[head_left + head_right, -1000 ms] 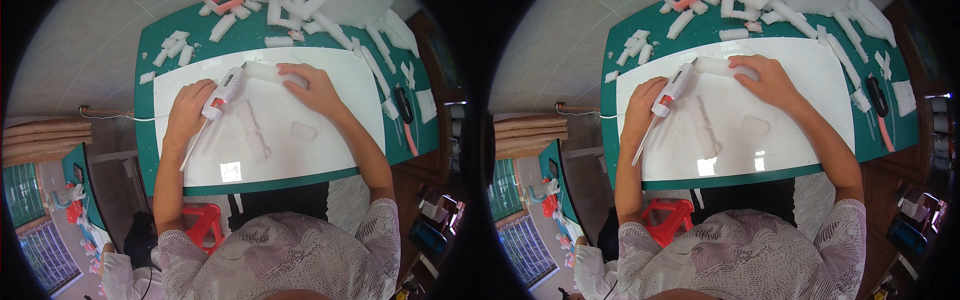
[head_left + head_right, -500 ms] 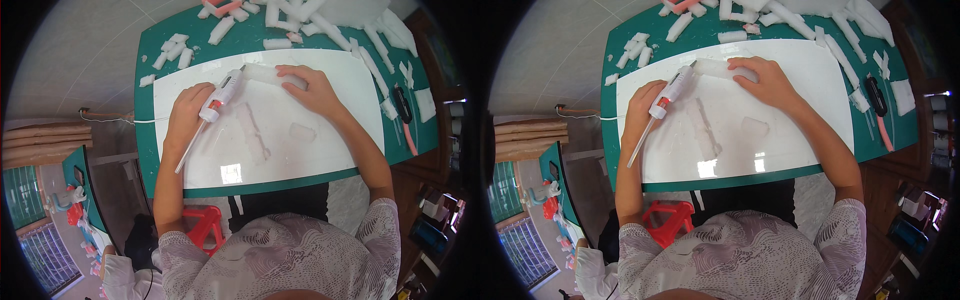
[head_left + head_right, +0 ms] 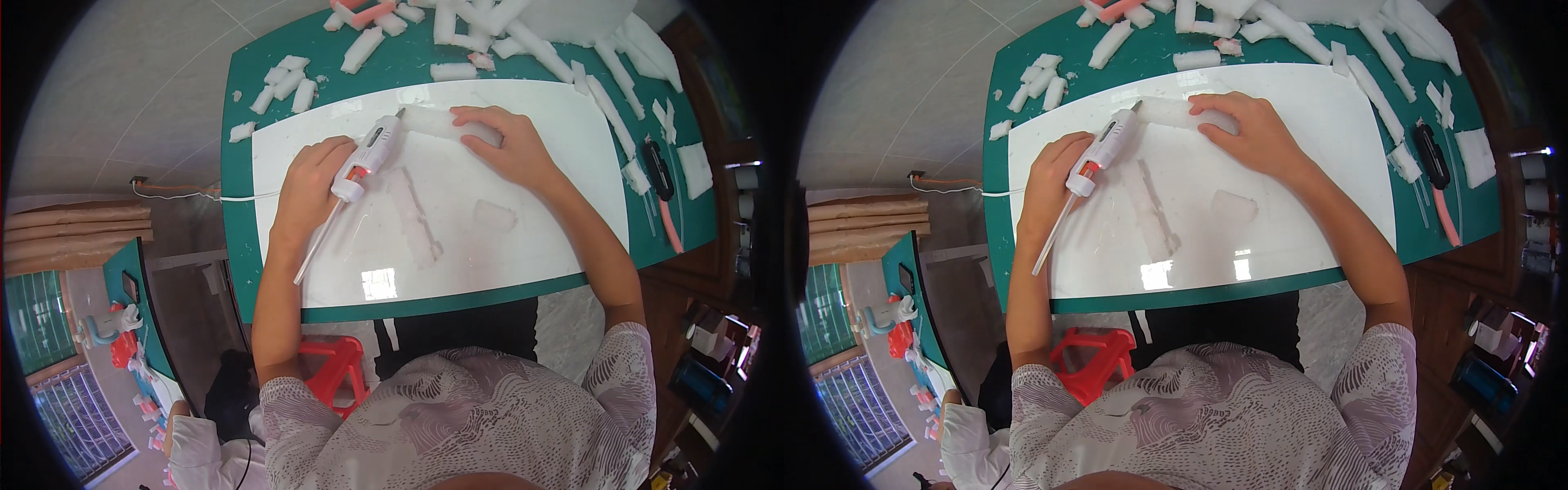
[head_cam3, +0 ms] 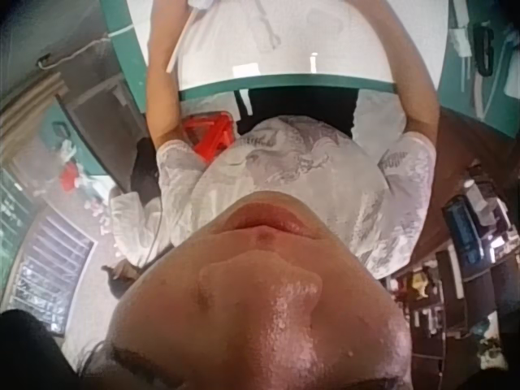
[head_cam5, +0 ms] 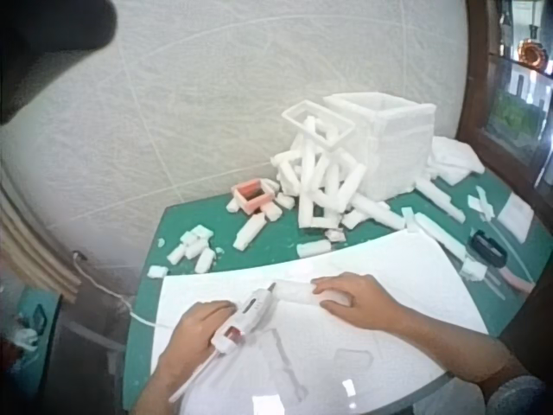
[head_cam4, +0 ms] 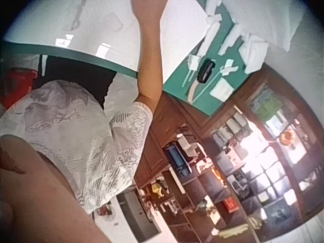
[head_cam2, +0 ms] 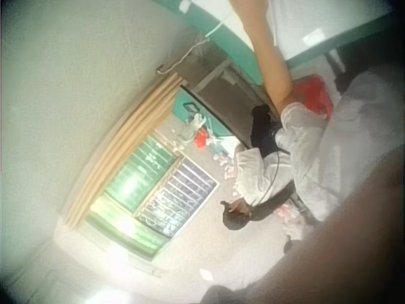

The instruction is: The person assembles a foam structure by applying adhesive to foam strips using a hot glue gun and joining the pieces together by hand.

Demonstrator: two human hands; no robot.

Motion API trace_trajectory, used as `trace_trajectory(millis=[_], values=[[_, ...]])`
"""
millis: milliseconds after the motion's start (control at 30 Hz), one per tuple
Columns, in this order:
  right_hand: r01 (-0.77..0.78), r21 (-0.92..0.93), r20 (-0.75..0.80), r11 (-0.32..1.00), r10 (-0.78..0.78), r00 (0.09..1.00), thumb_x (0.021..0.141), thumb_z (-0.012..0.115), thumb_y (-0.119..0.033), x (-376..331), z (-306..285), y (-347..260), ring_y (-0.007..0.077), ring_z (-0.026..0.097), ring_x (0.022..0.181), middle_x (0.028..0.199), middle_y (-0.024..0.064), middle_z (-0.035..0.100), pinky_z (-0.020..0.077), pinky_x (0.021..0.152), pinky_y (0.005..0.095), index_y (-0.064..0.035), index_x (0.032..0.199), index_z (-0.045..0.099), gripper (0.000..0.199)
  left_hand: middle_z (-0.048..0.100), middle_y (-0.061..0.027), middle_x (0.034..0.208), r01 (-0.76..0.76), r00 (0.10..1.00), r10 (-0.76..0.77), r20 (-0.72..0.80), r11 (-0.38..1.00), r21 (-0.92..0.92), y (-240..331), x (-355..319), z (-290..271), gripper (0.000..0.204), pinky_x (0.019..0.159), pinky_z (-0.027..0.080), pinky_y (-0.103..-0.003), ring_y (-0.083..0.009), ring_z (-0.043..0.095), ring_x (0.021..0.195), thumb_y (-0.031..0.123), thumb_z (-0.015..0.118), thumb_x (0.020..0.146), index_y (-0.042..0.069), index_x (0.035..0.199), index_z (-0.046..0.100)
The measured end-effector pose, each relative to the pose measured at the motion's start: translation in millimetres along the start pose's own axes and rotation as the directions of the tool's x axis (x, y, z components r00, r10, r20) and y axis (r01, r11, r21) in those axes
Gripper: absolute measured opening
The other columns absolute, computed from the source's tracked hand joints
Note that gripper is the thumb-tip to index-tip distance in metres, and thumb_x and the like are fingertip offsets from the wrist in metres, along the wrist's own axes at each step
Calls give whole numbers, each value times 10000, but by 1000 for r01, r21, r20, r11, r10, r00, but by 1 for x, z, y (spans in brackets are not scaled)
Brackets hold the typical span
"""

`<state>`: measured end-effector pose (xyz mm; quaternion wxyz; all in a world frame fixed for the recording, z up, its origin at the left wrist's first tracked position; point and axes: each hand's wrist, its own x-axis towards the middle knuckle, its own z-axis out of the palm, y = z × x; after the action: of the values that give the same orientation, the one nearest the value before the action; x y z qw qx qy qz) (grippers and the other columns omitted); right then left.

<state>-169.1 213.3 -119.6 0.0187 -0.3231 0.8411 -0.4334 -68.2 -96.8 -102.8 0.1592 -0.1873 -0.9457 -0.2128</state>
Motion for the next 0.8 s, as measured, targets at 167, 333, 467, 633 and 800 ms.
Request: trace_trajectory(millis=[167, 333, 467, 633, 800], values=[[13, -30, 2, 999, -13, 1000, 906, 699, -144, 0, 1, 0, 279, 664, 1112, 1255, 74, 710, 502, 1007, 374, -93, 1125, 727, 227, 688, -143, 1181, -21, 1000, 21, 7, 1000, -4, 0, 1, -1, 347, 852, 504, -400, -338, 654, 962, 108, 733, 773, 11, 1102, 681], [11, -26, 4, 1000, -11, 1000, 908, 699, -150, 1, 2, 1, 279, 663, 1107, 1253, 72, 711, 501, 1006, 379, -100, 1119, 730, 219, 690, -146, 1179, -30, 1000, 30, 11, 999, -13, -1, 0, 0, 346, 849, 507, -401, -341, 653, 967, 113, 735, 777, 12, 1103, 680], [3, -24, 6, 1000, -3, 1000, 910, 699, -151, 0, 1, -1, 279, 663, 1105, 1255, 72, 710, 500, 1005, 380, -101, 1117, 732, 216, 694, -155, 1163, -13, 1000, 13, 17, 999, -45, 1, 1, -1, 333, 858, 515, -407, -350, 658, 971, 99, 727, 785, 11, 1102, 680], [-5, -9, 2, 1000, 5, 1000, 911, 697, -152, 1, 1, -1, 279, 664, 1108, 1252, 76, 710, 497, 1010, 379, -101, 1120, 733, 217, 718, -171, 1075, 61, 998, -61, 5, 985, -162, 3, 2, -4, 304, 852, 555, -399, -357, 697, 949, 19, 734, 751, 1, 1052, 698], [6, -13, 2, 1000, -6, 1000, 908, 696, -149, 0, 0, 2, 282, 666, 1103, 1248, 79, 711, 503, 1001, 376, -100, 1124, 731, 225, 722, -176, 1070, 181, 981, -194, -28, 953, -243, 6, 2, -8, 317, 858, 561, -386, -354, 706, 948, -7, 729, 742, -10, 1057, 699]])
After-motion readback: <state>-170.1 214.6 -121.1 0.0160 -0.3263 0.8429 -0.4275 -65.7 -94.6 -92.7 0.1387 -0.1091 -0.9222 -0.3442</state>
